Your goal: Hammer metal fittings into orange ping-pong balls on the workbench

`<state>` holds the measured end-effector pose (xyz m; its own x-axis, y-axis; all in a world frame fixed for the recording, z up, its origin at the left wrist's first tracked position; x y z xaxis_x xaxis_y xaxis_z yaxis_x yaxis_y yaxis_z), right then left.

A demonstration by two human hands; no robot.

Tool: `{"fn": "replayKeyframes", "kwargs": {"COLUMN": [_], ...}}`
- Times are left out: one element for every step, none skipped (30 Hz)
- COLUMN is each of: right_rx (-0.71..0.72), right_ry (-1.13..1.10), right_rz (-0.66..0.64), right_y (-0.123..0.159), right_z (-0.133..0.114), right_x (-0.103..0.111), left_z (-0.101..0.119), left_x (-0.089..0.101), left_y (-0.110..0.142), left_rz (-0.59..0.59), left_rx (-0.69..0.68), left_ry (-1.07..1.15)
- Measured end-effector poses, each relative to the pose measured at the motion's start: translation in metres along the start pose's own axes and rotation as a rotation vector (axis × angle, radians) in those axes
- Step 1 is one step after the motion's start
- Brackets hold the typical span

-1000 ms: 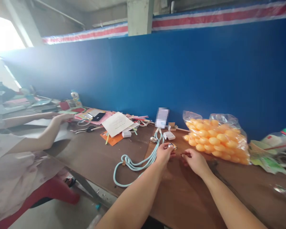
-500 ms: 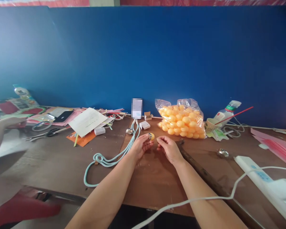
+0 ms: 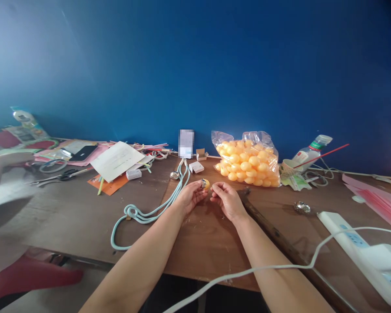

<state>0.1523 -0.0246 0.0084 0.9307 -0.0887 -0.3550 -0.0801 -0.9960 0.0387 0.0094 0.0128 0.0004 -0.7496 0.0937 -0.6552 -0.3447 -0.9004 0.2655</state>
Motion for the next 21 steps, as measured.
{"fn": "replayKeyframes", "kwargs": {"right_rx": [0.003,0.006,0.011,0.017,0.022,0.026,0.026,0.021,0.015,0.011,0.013,0.024,0.045,0.071,0.098,0.128,0.165,0.211,0.261,0.307,0.334], "right_ry": [0.009,0.018,0.027,0.035,0.043,0.051,0.060,0.068,0.078,0.089,0.106,0.132,0.174,0.236,0.321,0.427,0.542,0.654,0.750,0.822,0.872], "right_rz": [-0.006,-0.011,-0.015,-0.017,-0.017,-0.018,-0.019,-0.022,-0.024,-0.024,-0.019,-0.008,0.011,0.032,0.049,0.057,0.059,0.055,0.048,0.037,0.020], "right_y": [0.000,-0.001,-0.001,-0.001,0.000,0.000,0.000,0.000,0.000,0.000,0.000,-0.001,-0.001,-0.002,-0.002,-0.002,-0.002,-0.002,-0.001,0.001,0.004], "right_z": [0.000,0.001,0.001,0.001,0.001,0.002,0.002,0.002,0.002,0.002,0.003,0.003,0.002,0.002,0.000,-0.001,-0.003,-0.005,-0.009,-0.013,-0.017], "right_x": [0.000,0.000,0.000,0.000,0.000,-0.001,-0.001,-0.001,-0.001,-0.001,0.000,0.001,0.003,0.005,0.007,0.009,0.011,0.013,0.015,0.016,0.017], "left_z": [0.000,0.000,-0.001,-0.001,-0.001,-0.001,-0.001,-0.001,-0.001,-0.001,-0.001,-0.001,-0.001,-0.001,-0.001,0.000,0.000,0.001,0.001,0.001,0.002], "left_x": [0.000,0.000,-0.001,-0.001,-0.002,-0.002,-0.002,-0.003,-0.003,-0.003,-0.003,-0.002,-0.002,-0.001,-0.001,-0.001,0.000,0.000,-0.001,-0.001,-0.001], "left_y": [0.000,0.000,0.000,0.000,0.001,0.001,0.001,0.001,0.001,0.001,0.000,0.000,0.000,-0.001,-0.001,-0.001,-0.001,-0.001,-0.001,-0.001,-0.001], "left_rz": [-0.002,-0.004,-0.006,-0.007,-0.008,-0.008,-0.005,-0.002,-0.001,-0.003,-0.004,0.000,0.013,0.034,0.062,0.092,0.114,0.127,0.130,0.126,0.123], "left_rx": [0.004,0.008,0.013,0.017,0.019,0.018,0.017,0.016,0.016,0.016,0.014,0.008,0.000,-0.011,-0.022,-0.032,-0.038,-0.041,-0.043,-0.043,-0.048], "left_ry": [-0.004,-0.008,-0.012,-0.015,-0.017,-0.016,-0.014,-0.010,-0.005,0.001,0.006,0.008,0.006,0.000,-0.009,-0.020,-0.033,-0.043,-0.050,-0.056,-0.059]}}
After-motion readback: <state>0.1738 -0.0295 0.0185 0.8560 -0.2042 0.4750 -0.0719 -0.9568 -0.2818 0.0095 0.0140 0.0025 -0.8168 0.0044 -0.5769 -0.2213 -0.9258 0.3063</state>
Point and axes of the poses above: each hand's wrist, its own y-axis away from the middle knuckle, its own x-axis out of the back of the hand, z = x × y, the point moved 1 cm from there along -y, towards the middle knuckle
